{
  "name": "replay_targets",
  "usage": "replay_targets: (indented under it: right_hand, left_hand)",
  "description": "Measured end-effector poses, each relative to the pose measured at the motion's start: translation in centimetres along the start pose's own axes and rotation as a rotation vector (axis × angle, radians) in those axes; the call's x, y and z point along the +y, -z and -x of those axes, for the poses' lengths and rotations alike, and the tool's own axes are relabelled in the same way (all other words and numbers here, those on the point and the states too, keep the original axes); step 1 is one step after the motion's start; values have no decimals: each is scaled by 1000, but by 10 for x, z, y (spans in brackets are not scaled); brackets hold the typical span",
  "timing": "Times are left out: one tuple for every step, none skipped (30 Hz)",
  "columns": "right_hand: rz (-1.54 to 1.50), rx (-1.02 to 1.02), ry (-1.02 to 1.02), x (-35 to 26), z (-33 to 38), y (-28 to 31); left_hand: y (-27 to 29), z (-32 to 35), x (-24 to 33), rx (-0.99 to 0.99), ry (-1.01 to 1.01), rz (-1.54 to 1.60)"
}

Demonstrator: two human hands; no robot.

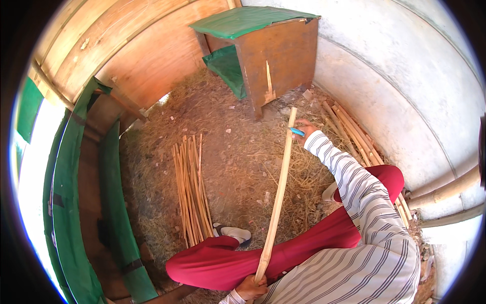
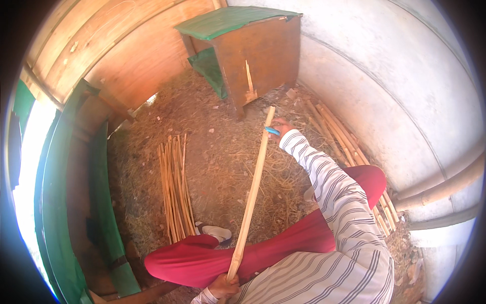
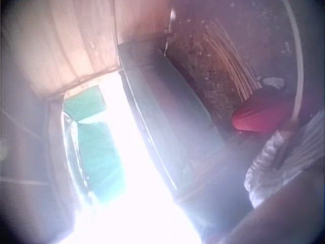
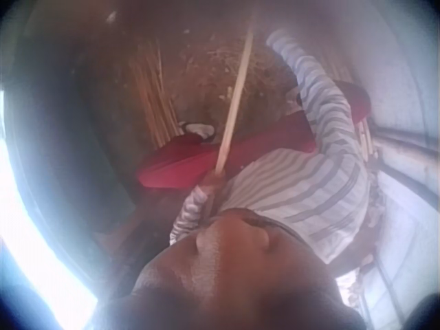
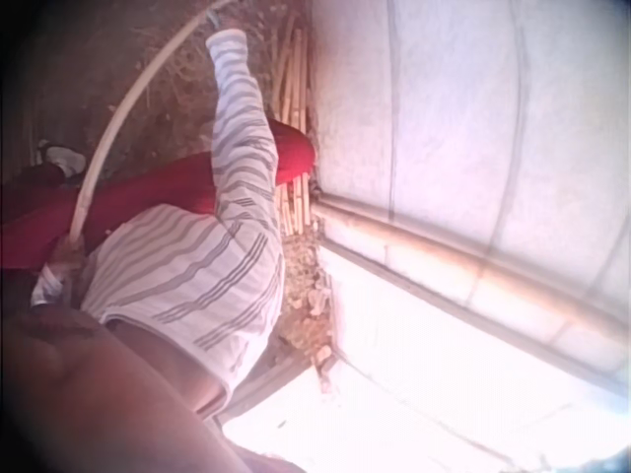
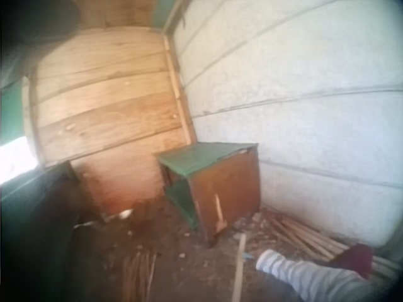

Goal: The person sits on the floor and uses a knife to sharpen a long wooden stick. They hold the stick with one hand and scrape the blade along its length to create a pointed tip. The person periodically inspects the stick and continues sharpening until the desired point is achieved.

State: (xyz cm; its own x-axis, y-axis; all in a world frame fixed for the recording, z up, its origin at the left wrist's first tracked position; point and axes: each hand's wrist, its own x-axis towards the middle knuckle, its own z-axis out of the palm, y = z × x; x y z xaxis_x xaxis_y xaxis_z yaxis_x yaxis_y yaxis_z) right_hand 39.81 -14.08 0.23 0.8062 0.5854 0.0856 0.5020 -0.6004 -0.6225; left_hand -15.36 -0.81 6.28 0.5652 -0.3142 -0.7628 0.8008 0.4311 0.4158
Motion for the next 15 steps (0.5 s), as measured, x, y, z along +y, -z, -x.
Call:
replay_targets:
  right_hand:
    - [33, 30, 33, 4, -1, -2]
    - [66, 60, 65, 9, -3, -4]
    - [99, 90, 97, 13, -4, -5]
    - [110, 55, 49, 5, -4, -3]
    - [122, 19, 1, -2, -4, 0]
    - [133, -16, -47, -8, -4, 3]
    - [170, -64, -96, -6, -6, 2]
    - [206, -112, -144, -3, -9, 1]
    - [243, -155, -196, 4, -10, 1]
    - [299, -70, -153, 9, -8, -5]
    - [304, -85, -184, 15, -8, -7]
    - [310, -100, -216, 22, -8, -9]
    - [313, -119, -248, 20, -6, -9]
    - [346, -172, -249, 23, -7, -10]
    - [378, -225, -250, 28, -10, -9]
  left_hand:
    - [3, -3, -2, -9, -5, 3]
    - [4, -4, -3, -18, -11, 5]
    - [5, -5, -4, -15, -12, -12]
    - [5, -4, -5, -7, -11, -20]
    - [5, -4, -7, 1, -10, -29]
    - [3, -2, -6, 8, 2, -52]
    - [0, -1, -3, 16, 15, -75]
    - [-1, 0, -2, 23, 29, -97]
    - [-1, 0, -1, 21, 39, -111]
    - [-1, -2, 0, 17, 48, -123]
    - [-1, -4, 0, 14, 57, -136]
    - [1, -6, 0, 6, 55, -127]
    - [2, -7, -1, 0, 56, -115]
    - [3, -6, -2, -5, 57, -102]
    - [2, -6, -3, 11, 40, -128]
